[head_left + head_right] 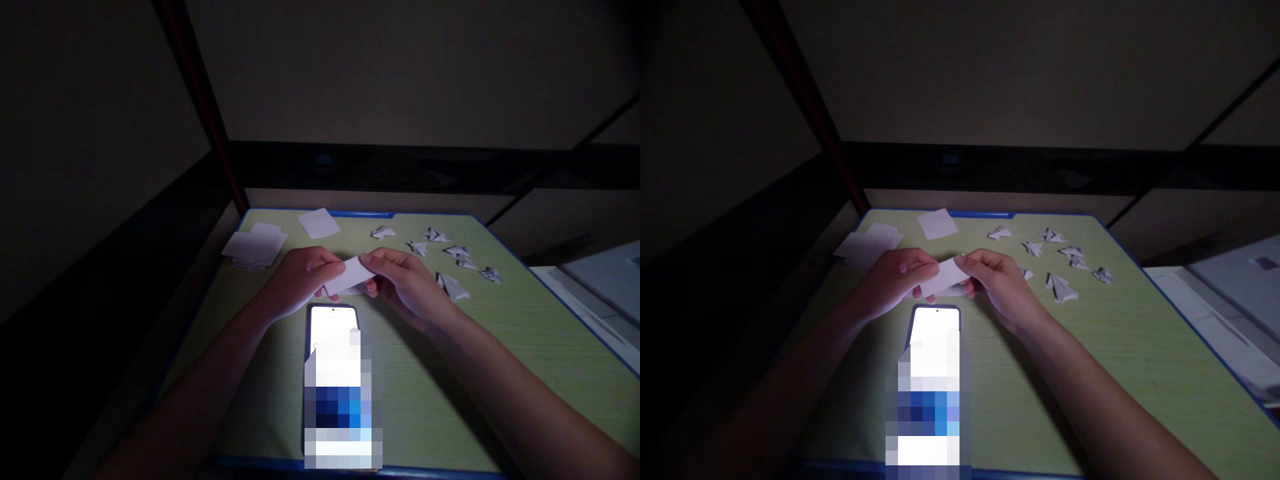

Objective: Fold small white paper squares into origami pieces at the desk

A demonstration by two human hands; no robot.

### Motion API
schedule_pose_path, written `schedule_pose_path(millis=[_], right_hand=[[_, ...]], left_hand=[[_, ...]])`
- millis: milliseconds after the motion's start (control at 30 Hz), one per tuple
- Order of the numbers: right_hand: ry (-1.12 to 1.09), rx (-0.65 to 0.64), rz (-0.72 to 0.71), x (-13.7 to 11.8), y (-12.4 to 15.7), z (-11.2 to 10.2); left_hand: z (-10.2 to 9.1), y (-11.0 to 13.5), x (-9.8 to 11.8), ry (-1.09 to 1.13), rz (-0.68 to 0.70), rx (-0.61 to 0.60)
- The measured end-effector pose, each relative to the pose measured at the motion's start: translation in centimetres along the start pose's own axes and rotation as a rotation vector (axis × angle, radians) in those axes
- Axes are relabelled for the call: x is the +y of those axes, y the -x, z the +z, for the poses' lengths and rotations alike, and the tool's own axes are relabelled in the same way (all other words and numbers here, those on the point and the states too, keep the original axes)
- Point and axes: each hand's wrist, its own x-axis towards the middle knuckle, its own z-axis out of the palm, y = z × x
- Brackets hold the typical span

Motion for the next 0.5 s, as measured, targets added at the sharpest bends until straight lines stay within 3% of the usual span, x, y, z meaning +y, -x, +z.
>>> schedule_pose_path(millis=[200, 333, 500], right_hand=[[0.254, -0.13, -0.183, 0.0, 0.9, -0.2], [0.608, -0.14, -0.283, 0.2, 1.8, 0.0], [0.804, -0.114, -0.452, -0.3, 2.5, 0.3]], left_hand=[[-0.3, 0.2, -1.4, 0.125, -0.036, -0.001], [0.2, 0.5, -0.9, 0.133, -0.021, -0.041], [1.1, 0.9, -0.5, 0.146, -0.004, -0.007]])
